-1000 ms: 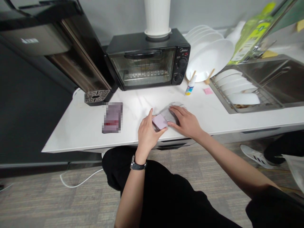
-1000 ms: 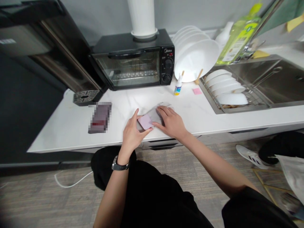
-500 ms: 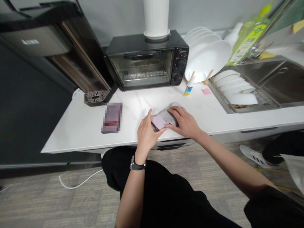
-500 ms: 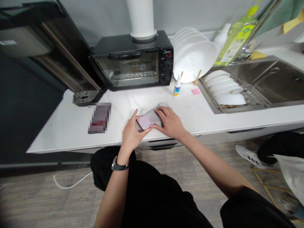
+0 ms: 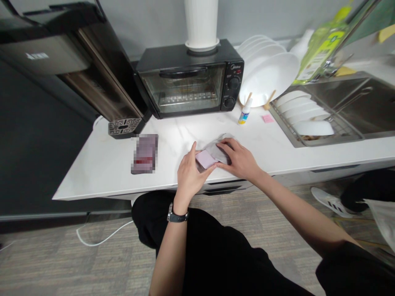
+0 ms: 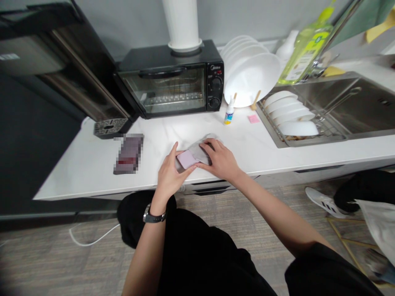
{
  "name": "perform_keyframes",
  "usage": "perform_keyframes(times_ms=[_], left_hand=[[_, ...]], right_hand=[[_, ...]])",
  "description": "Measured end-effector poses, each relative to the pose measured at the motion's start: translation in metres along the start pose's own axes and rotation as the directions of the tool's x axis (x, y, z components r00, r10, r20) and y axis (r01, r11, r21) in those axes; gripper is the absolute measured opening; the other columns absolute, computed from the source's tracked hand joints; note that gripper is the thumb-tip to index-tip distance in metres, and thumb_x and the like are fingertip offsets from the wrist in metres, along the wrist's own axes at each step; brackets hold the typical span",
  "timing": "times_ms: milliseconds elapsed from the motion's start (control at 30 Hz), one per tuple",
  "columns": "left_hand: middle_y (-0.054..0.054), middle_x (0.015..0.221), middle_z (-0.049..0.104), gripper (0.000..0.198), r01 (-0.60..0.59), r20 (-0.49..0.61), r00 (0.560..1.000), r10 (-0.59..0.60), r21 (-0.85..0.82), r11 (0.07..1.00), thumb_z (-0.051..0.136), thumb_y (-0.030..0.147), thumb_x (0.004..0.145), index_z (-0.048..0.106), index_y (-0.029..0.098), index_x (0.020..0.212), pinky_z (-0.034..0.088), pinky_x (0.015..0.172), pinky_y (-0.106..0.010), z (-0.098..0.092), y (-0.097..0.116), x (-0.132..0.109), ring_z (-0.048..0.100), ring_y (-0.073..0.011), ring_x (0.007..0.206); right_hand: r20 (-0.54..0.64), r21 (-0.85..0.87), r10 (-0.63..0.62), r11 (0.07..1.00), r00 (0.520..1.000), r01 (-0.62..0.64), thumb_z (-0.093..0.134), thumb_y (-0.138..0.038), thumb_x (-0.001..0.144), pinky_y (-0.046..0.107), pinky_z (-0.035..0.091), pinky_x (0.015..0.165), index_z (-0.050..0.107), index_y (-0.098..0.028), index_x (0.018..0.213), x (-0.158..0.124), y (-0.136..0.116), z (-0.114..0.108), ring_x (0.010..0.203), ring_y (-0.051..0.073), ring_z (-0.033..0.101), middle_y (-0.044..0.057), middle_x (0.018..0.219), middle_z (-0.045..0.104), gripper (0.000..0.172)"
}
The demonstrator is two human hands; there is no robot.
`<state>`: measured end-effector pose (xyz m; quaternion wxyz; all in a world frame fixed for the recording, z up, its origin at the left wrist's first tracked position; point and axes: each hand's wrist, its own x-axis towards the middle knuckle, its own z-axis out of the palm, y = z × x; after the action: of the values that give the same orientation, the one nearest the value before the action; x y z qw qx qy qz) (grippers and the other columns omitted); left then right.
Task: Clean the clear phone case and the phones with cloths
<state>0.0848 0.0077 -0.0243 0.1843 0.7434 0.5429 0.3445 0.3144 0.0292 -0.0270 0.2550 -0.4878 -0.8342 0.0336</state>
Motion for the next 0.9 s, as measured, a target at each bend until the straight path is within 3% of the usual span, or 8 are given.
perform_keyframes(times_ms=[200,400,600,767,900], left_hand=[[-0.011,0.138,0.070,0.100,0.003,-0.022,1.000,-0.003,0.007,1.000,0.080,0.059,0.089,0.027,0.026,0.167,0.050,0.112,-0.049,0.002,0.000,0.000,0.064,-0.0327,0.129],[-0.011,0.138,0.070,0.099,0.006,-0.020,1.000,-0.006,0.001,1.000,0.080,0.059,0.089,0.028,0.027,0.166,0.051,0.111,-0.048,0.001,0.000,0.000,0.066,-0.0321,0.129],[-0.012,0.138,0.070,0.099,0.006,-0.023,1.000,-0.006,0.005,1.000,0.080,0.061,0.089,0.030,0.025,0.165,0.051,0.111,-0.049,0.002,-0.001,0.000,0.065,-0.0328,0.129],[-0.013,0.137,0.070,0.098,-0.011,-0.032,0.999,0.011,0.009,1.000,0.080,0.060,0.089,0.030,0.025,0.165,0.051,0.111,-0.050,0.004,-0.002,0.000,0.066,-0.0327,0.129],[-0.012,0.137,0.070,0.096,-0.007,-0.030,1.000,0.007,0.013,1.000,0.082,0.055,0.089,0.030,0.025,0.165,0.051,0.112,-0.049,0.003,-0.002,0.000,0.065,-0.0331,0.129]], right_hand=[[0.026,-0.024,-0.045,0.999,0.999,0.045,0.043,-0.076,0.101,0.063,0.037,0.127,0.047,-0.018,0.160,0.000,0.001,0.003,0.140,0.039,0.057,0.020,0.155,0.054,0.083],[0.011,-0.008,-0.017,1.000,1.000,0.017,0.048,-0.078,0.098,0.059,0.049,0.118,0.054,-0.019,0.155,0.001,0.000,0.000,0.134,0.039,0.060,0.019,0.147,0.061,0.082],[0.035,-0.017,-0.043,0.999,0.998,0.044,0.044,-0.077,0.100,0.061,0.038,0.127,0.050,-0.016,0.157,0.002,-0.001,0.000,0.138,0.038,0.059,0.020,0.154,0.057,0.083],[0.052,0.005,-0.071,0.998,0.996,0.070,0.046,-0.079,0.099,0.062,0.036,0.127,0.051,-0.018,0.155,0.007,0.006,0.000,0.140,0.038,0.058,0.020,0.152,0.059,0.083],[0.025,0.015,-0.080,0.997,0.996,0.080,0.051,-0.083,0.094,0.059,0.045,0.122,0.059,-0.019,0.148,0.011,0.011,0.000,0.134,0.038,0.062,0.019,0.146,0.063,0.084]])
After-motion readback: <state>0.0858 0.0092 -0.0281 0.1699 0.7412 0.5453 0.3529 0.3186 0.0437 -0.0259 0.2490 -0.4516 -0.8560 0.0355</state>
